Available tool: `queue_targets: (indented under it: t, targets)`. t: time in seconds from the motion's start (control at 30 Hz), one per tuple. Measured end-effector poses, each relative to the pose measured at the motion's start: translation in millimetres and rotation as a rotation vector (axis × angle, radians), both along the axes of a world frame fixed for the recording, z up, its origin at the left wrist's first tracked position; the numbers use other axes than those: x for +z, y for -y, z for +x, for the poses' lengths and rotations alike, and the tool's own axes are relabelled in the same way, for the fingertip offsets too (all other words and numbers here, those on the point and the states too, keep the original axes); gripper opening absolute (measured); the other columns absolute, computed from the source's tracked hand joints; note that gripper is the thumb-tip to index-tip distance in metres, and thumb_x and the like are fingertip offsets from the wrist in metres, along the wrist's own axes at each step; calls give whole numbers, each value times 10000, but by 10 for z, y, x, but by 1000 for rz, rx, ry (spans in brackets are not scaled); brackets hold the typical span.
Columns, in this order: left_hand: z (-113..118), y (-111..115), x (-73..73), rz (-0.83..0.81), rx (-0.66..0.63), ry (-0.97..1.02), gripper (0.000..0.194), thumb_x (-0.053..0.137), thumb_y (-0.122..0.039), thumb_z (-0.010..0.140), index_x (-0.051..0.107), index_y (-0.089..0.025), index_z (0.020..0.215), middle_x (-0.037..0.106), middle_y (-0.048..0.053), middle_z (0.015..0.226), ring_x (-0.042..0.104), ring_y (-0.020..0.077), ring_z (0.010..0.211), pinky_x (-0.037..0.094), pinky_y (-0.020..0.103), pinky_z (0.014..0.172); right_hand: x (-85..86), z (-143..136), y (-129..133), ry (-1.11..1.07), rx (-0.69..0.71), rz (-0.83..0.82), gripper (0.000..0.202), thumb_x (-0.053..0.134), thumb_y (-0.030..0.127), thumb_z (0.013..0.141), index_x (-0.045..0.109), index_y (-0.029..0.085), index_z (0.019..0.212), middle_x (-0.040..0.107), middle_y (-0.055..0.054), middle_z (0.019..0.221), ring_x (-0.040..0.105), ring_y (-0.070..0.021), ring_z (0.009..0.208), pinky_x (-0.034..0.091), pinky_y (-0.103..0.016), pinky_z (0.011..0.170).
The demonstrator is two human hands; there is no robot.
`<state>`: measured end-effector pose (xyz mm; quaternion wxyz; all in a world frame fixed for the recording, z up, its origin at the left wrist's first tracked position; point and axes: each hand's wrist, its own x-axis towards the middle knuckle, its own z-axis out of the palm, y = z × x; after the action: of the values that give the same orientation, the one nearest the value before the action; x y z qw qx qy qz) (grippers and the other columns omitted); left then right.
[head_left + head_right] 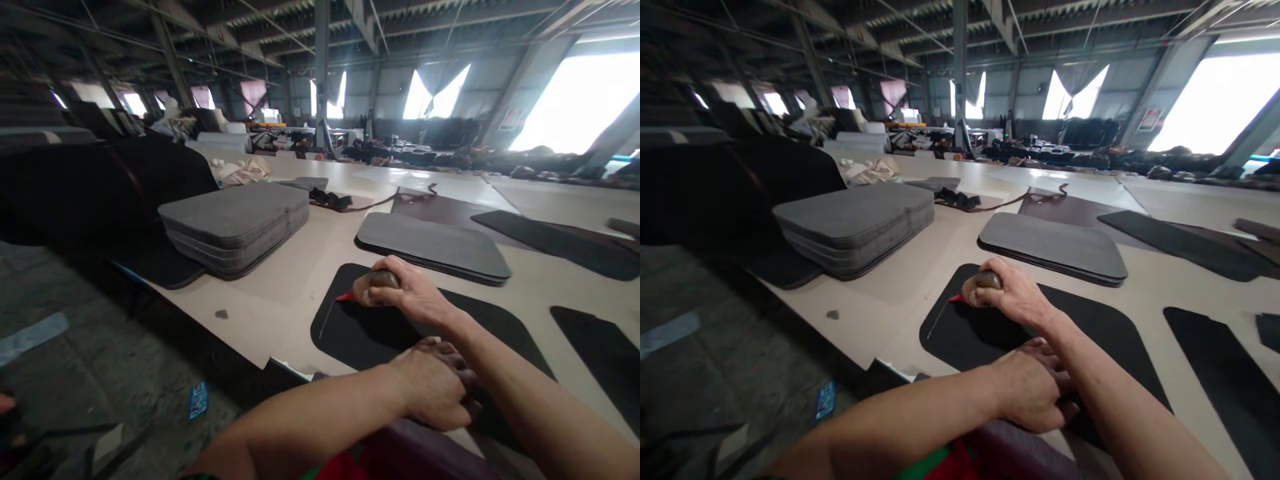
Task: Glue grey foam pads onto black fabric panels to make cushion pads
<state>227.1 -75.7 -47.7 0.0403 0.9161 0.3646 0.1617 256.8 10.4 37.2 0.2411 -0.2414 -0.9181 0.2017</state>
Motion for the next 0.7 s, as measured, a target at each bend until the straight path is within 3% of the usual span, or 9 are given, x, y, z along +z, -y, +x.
queue_targets:
  t: [0.43,0.7]
  targets:
    - [33,-22,-75,59,37,13,406,430,-431,930,654,-153,1121,670,91,1215,560,271,1181,412,439,1058,-28,-225,-566,24,-270,173,292,653,375,796,610,233,1047,628,-49,1025,571,-234,914,378,-312,721]
    - [28,-8,-62,58,42,79,376,486,-404,918,624,-152,1162,661,80,1249,531,243,1251,398,416,1089,137,-172,-652,100,-283,145,313,669,406,780,612,231,1033,636,-36,978,563,-205,843,344,-285,656]
